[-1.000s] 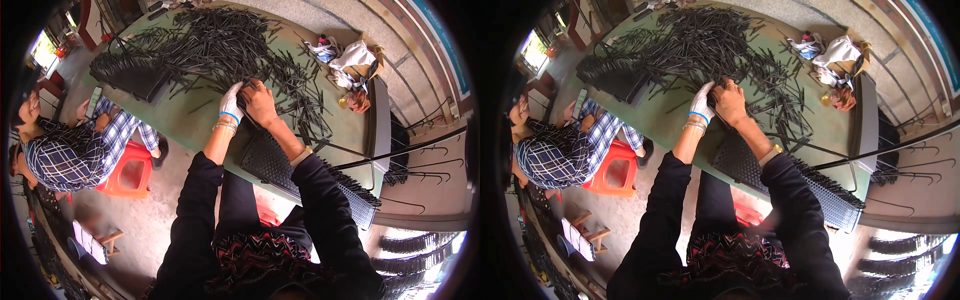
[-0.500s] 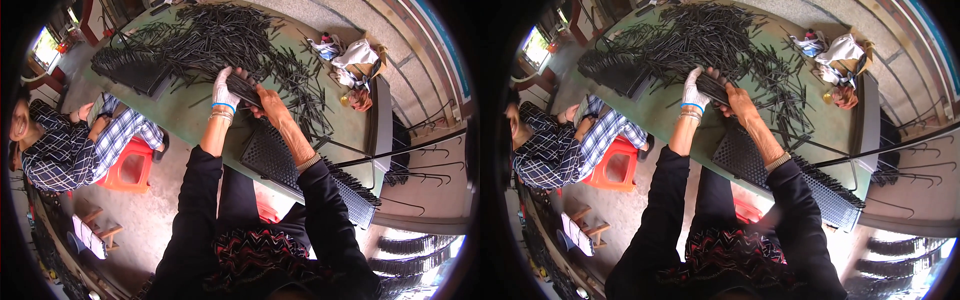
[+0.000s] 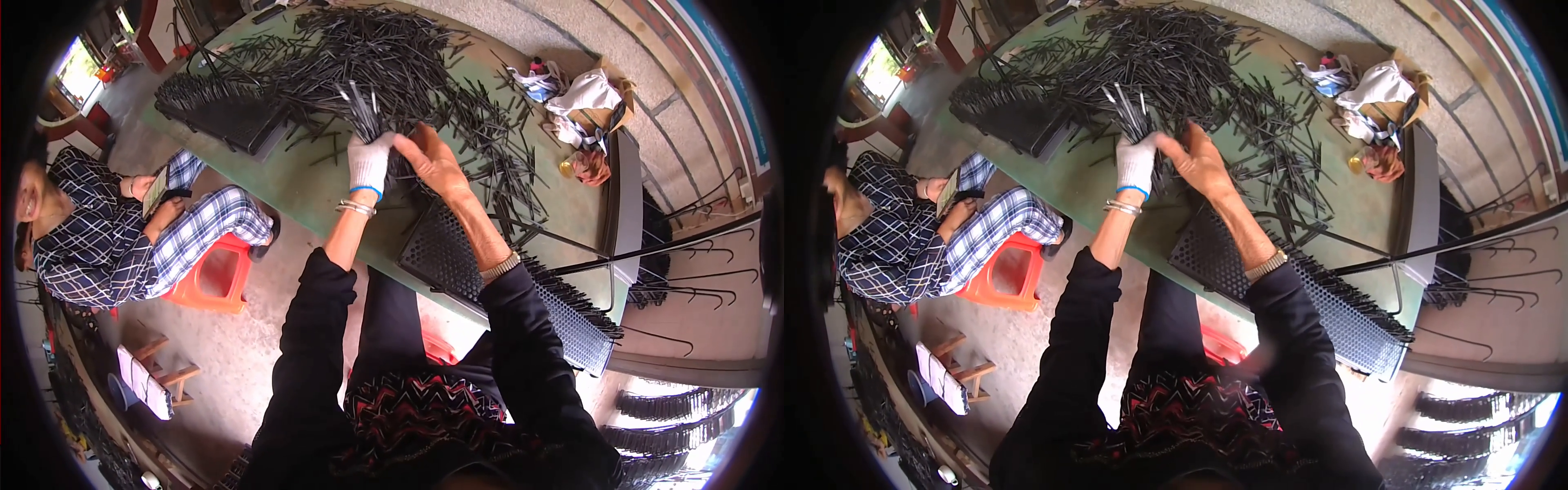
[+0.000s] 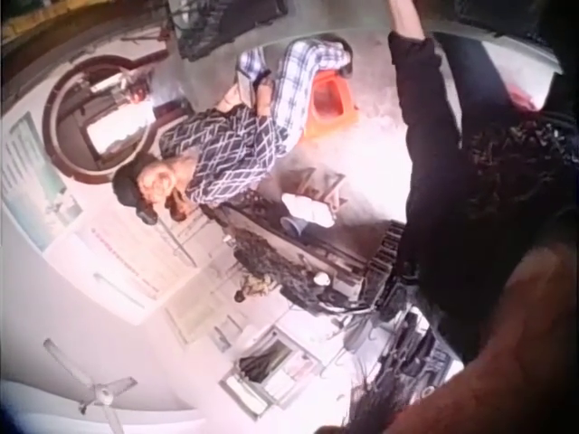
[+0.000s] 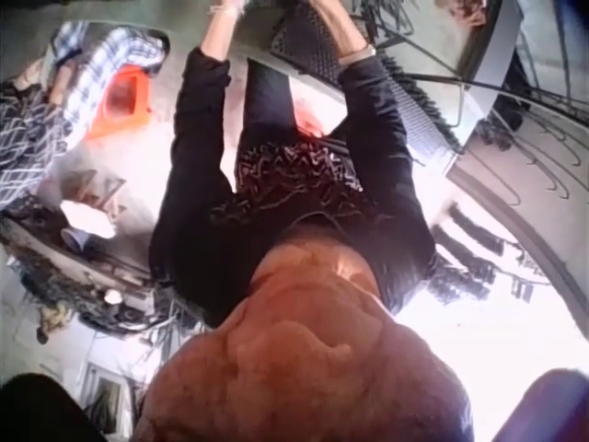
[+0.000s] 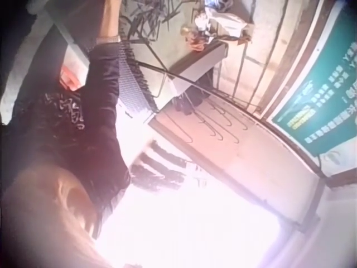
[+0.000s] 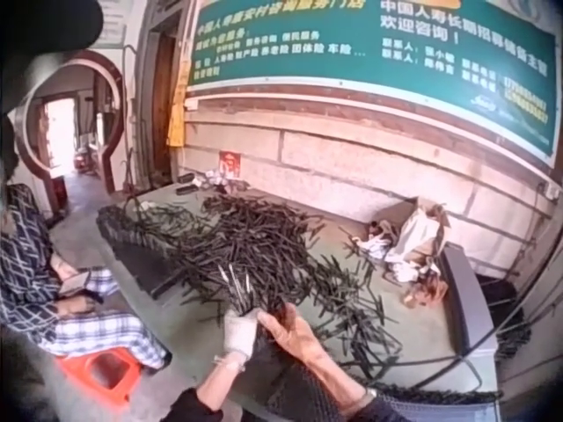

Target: Manually inserting small metal hooks or wires into a perforated rack for assembly.

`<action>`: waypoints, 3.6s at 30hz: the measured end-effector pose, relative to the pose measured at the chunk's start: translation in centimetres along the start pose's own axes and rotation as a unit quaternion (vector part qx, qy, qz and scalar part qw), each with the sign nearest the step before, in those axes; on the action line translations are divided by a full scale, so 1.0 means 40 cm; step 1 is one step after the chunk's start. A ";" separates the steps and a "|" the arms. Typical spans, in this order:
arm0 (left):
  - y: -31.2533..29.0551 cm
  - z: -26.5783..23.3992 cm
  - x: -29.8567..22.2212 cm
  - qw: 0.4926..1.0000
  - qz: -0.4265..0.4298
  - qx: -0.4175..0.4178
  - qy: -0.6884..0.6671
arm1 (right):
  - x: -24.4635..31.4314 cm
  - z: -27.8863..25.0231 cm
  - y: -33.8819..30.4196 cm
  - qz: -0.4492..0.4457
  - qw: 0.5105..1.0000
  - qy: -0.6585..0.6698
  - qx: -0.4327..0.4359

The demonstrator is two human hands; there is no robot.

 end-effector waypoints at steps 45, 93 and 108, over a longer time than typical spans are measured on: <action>-0.088 -0.063 0.003 0.973 -0.184 0.129 -0.059 | -0.055 0.203 -0.069 0.060 0.973 -0.133 0.181; -0.132 -0.057 0.075 0.910 -0.270 0.081 -0.304 | -0.005 0.102 0.007 0.046 0.946 0.231 -0.224; -0.120 -0.079 0.016 0.980 0.093 0.055 0.164 | 0.114 0.152 0.024 -0.159 0.951 -0.252 -0.081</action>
Point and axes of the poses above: each hand's wrist, its own y-axis towards the middle knuckle, its own z-axis out of the palm, x = y × z, the point moved 6 cm from there along y, towards the middle knuckle
